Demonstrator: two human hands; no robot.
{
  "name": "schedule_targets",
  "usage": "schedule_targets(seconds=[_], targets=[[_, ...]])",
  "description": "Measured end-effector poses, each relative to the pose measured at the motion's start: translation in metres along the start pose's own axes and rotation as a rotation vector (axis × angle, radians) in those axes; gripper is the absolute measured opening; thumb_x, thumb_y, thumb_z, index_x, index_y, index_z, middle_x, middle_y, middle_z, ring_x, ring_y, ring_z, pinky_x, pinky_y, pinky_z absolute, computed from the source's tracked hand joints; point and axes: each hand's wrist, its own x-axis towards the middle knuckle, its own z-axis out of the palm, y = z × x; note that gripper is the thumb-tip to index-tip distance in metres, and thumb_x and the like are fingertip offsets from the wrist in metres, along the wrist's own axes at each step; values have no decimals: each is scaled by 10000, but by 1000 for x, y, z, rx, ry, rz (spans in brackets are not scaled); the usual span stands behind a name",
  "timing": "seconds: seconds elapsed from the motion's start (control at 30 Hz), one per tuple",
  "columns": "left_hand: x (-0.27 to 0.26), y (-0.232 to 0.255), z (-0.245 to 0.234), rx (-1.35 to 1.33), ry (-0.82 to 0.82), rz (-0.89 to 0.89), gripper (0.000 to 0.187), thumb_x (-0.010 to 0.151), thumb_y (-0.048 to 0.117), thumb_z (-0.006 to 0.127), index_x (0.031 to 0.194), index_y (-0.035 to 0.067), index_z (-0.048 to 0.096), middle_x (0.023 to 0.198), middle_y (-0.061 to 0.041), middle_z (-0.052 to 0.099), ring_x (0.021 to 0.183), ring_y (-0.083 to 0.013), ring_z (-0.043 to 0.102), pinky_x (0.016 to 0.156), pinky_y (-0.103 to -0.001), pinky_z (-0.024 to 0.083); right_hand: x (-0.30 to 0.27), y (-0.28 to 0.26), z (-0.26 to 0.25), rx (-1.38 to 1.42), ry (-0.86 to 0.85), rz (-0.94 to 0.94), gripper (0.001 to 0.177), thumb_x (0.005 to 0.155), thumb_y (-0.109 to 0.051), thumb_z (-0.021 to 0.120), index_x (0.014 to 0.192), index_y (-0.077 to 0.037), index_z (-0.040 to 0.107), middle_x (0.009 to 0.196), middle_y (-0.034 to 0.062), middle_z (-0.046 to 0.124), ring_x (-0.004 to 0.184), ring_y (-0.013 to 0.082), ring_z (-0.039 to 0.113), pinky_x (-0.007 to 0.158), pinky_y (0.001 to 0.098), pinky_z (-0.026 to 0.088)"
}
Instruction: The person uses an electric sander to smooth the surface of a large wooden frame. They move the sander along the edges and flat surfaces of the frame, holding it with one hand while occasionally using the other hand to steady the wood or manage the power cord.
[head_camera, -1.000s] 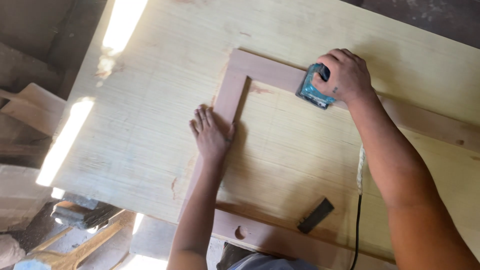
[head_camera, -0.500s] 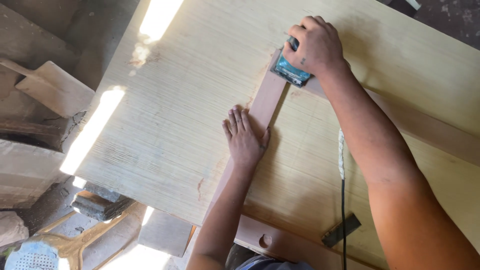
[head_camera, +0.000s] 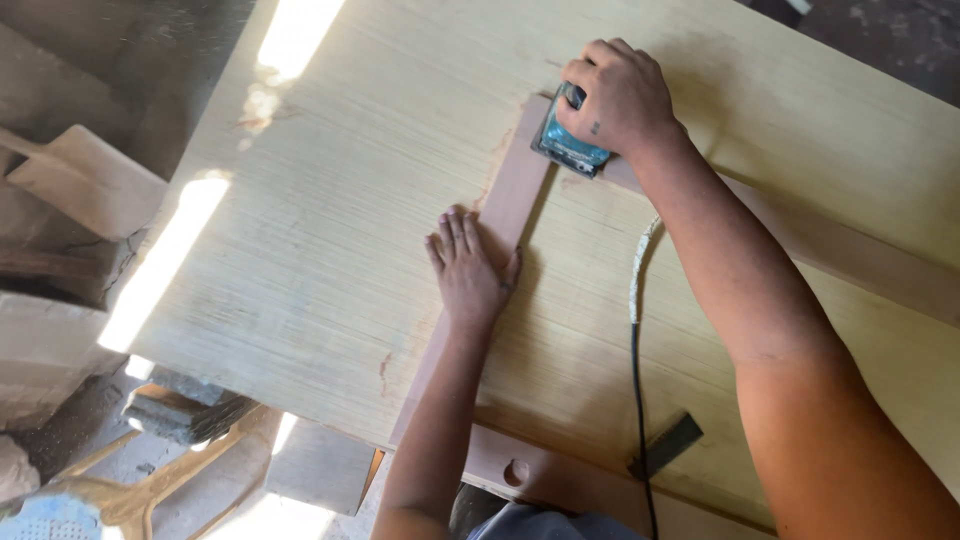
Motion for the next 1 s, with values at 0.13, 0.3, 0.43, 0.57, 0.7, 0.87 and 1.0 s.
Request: schedule_targets(seconds=[0.13, 0.3, 0.43, 0.57, 0.7, 0.87, 1.0], targets=[[-2, -5, 6, 26, 4, 35, 966, 900, 675, 505, 1541, -39, 389, 1621, -258, 367, 1528, -406, 292, 1256, -564, 141, -60, 34, -26, -30, -26, 40, 209, 809, -296, 760, 972, -170, 797, 964, 3, 689, 873, 246, 666, 643, 407, 564], [3, -6, 9, 107, -77, -8, 955, 896, 675, 516, 1560, 4, 372, 1631, -230, 365, 1532, -373, 283, 1234, -554, 156, -144, 78, -63, -94, -42, 150, 155, 826, -296, 800, 957, -211, 797, 988, -40, 686, 874, 206, 661, 687, 370, 567], [0, -6, 5, 63, -51, 46, 939, 917, 668, 526, 1560, 0, 379, 1618, -248, 388, 1520, -401, 304, 1222, -558, 190, -210, 112, -93, -128, -68, 229, 167, 826, -299, 802, 965, -207, 799, 991, -46, 685, 886, 204, 661, 700, 371, 572], [0, 4, -9, 9, -55, 18, 954, 900, 655, 555, 1546, -27, 388, 1604, -272, 399, 1507, -410, 320, 1211, -530, 207, -269, 147, -130, -194, -116, 297, 224, 820, -348, 779, 1008, -231, 812, 1050, -43, 710, 950, 206, 676, 749, 383, 580], [-3, 9, -13, 20, 8, 71, 924, 929, 649, 538, 1518, -56, 432, 1566, -291, 455, 1472, -447, 367, 1175, -549, 256, -329, 177, -164, -249, -111, 301, 245, 826, -354, 776, 1031, -229, 825, 1050, -43, 719, 958, 207, 679, 784, 366, 580], [-2, 17, -16, 33, -54, 27, 985, 914, 672, 530, 1535, -82, 403, 1603, -285, 403, 1504, -427, 304, 1203, -529, 210, -408, 219, -202, -308, -135, 348, 236, 851, -375, 773, 1045, -250, 821, 1075, -47, 749, 968, 205, 713, 771, 365, 595], [-3, 13, -11, 39, 0, 45, 964, 895, 644, 610, 1494, -95, 454, 1575, -292, 446, 1486, -430, 335, 1182, -531, 243, -488, 259, -224, -324, -169, 402, 236, 892, -356, 810, 1088, -225, 821, 1080, -13, 753, 1001, 215, 724, 859, 337, 592]])
